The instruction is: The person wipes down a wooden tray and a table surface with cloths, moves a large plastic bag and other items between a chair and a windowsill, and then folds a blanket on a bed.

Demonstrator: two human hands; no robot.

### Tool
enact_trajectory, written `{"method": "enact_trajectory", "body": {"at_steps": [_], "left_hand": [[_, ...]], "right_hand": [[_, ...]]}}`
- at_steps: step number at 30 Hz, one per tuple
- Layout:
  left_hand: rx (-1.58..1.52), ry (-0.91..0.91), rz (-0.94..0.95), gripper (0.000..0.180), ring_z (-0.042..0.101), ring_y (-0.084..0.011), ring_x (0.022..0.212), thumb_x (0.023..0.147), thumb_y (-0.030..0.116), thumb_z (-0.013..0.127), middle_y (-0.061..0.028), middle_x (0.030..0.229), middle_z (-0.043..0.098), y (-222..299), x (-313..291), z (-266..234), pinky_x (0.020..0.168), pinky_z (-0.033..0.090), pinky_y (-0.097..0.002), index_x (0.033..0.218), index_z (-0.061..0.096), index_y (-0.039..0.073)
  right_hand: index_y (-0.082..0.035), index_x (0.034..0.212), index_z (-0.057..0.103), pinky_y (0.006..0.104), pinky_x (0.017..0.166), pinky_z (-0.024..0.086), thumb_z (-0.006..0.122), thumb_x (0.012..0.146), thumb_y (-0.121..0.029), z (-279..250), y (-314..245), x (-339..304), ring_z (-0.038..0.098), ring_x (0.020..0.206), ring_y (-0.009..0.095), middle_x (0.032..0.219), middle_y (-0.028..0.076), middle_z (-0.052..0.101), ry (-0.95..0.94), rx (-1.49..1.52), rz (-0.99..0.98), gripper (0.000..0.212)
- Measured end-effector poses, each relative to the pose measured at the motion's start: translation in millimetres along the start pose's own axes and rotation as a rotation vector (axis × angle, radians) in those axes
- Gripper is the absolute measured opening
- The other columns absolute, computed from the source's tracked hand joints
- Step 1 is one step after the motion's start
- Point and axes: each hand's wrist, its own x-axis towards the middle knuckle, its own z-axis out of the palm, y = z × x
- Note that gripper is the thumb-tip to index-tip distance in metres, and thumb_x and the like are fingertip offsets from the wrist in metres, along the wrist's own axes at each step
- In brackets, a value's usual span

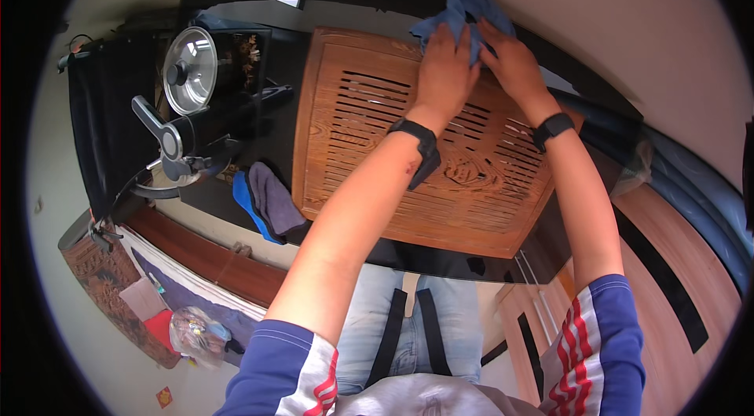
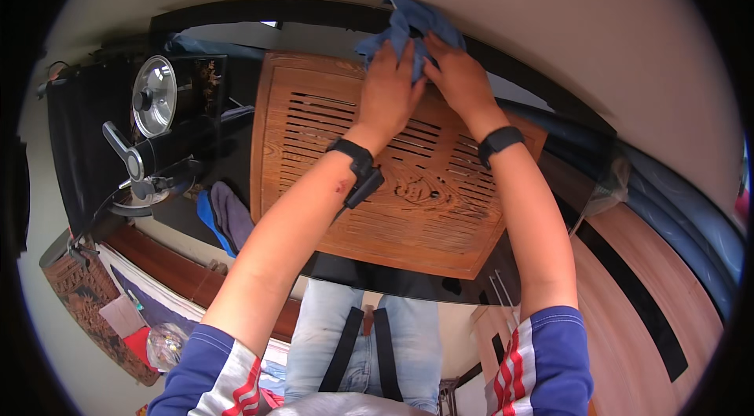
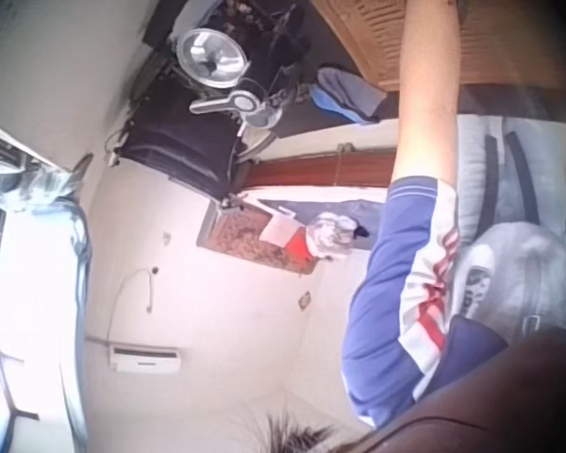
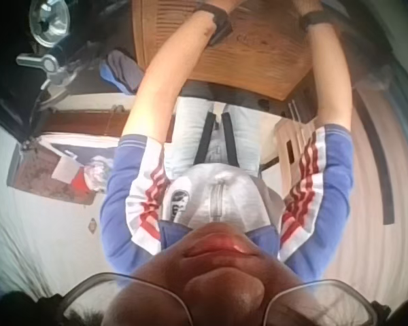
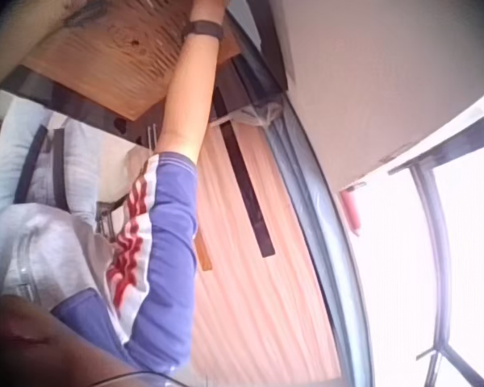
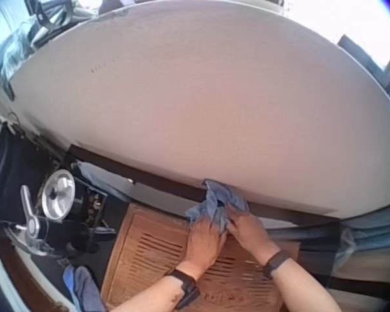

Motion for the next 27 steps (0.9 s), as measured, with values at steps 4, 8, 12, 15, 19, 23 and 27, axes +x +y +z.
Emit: {"method": "enact_trajectory", "body": {"at_steps": [4, 8, 12, 15, 19, 23, 27], "left_hand": [[-0.003, 0.070, 0.063, 0.065, 0.048, -0.0472, 0.121, 0.082, 0.018, 0.071, -0.0338, 0.132, 0.045, 59.6, -1.0, 39.4, 0.106, 0.040, -0.0477, 0.139, 0.046, -0.001], [-0.021, 0.068, 0.093, 0.063, 0.046, -0.0458, 0.125, 0.083, 0.018, 0.070, -0.0328, 0.131, 0.046, 130.6, -4.8, 95.5, 0.109, 0.038, -0.0469, 0.138, 0.047, -0.003], [-0.036, 0.055, 0.122, 0.063, 0.044, -0.0446, 0.127, 0.082, 0.018, 0.070, -0.0320, 0.132, 0.046, 203.5, -6.5, 148.8, 0.110, 0.036, -0.0468, 0.137, 0.048, -0.003], [-0.056, 0.044, 0.173, 0.064, 0.044, -0.0438, 0.128, 0.080, 0.016, 0.070, -0.0312, 0.133, 0.047, 262.1, -8.3, 190.3, 0.112, 0.034, -0.0473, 0.137, 0.048, -0.003], [-0.138, 0.028, 0.239, 0.059, 0.044, -0.0433, 0.129, 0.078, 0.012, 0.067, -0.0306, 0.133, 0.048, 335.8, -18.8, 247.5, 0.113, 0.032, -0.0478, 0.134, 0.052, -0.002], [-0.208, 0.032, 0.271, 0.051, 0.044, -0.0432, 0.130, 0.079, 0.007, 0.062, -0.0293, 0.134, 0.049, 403.4, -37.5, 293.1, 0.114, 0.032, -0.0471, 0.129, 0.056, 0.000], [-0.484, -0.577, 0.303, 0.027, 0.064, -0.0345, 0.106, 0.080, 0.008, 0.060, -0.0178, 0.112, 0.065, 448.2, -89.2, 319.1, 0.089, 0.053, -0.0429, 0.106, 0.067, 0.006]], "right_hand": [[-0.009, 0.133, 0.057, 0.0412, 0.097, 0.049, 0.059, 0.091, -0.022, -23.2, 51.1, -42.2, 0.058, 0.117, 0.034, 0.141, 0.009, 0.053, 0.035, -0.022, 0.044, 0.044], [-0.008, 0.132, 0.057, 0.0406, 0.096, 0.049, 0.060, 0.089, -0.018, -56.7, 113.9, -97.6, 0.057, 0.117, 0.034, 0.139, 0.010, 0.054, 0.047, -0.021, 0.072, 0.045], [-0.008, 0.133, 0.057, 0.0395, 0.097, 0.049, 0.061, 0.087, -0.016, -87.2, 177.8, -157.3, 0.057, 0.118, 0.034, 0.138, 0.011, 0.055, 0.085, -0.015, 0.113, 0.046], [-0.007, 0.132, 0.058, 0.0385, 0.098, 0.048, 0.062, 0.086, -0.015, -112.5, 228.8, -207.6, 0.056, 0.119, 0.034, 0.136, 0.012, 0.056, 0.124, -0.006, 0.167, 0.047], [-0.004, 0.130, 0.058, 0.0380, 0.098, 0.048, 0.063, 0.085, -0.011, -138.2, 284.2, -280.9, 0.055, 0.119, 0.035, 0.134, 0.014, 0.056, 0.153, 0.030, 0.305, 0.046], [-0.001, 0.117, 0.062, 0.0455, 0.083, 0.051, 0.063, 0.088, -0.012, -151.2, 323.2, -353.9, 0.062, 0.101, 0.041, 0.112, 0.024, 0.063, 0.143, -0.066, 0.518, 0.032], [0.005, 0.090, 0.064, 0.0517, 0.069, 0.049, 0.061, 0.090, -0.018, -119.9, 335.8, -467.1, 0.062, 0.082, 0.046, 0.085, 0.028, 0.064, -0.018, -0.197, 0.647, 0.024]]}}
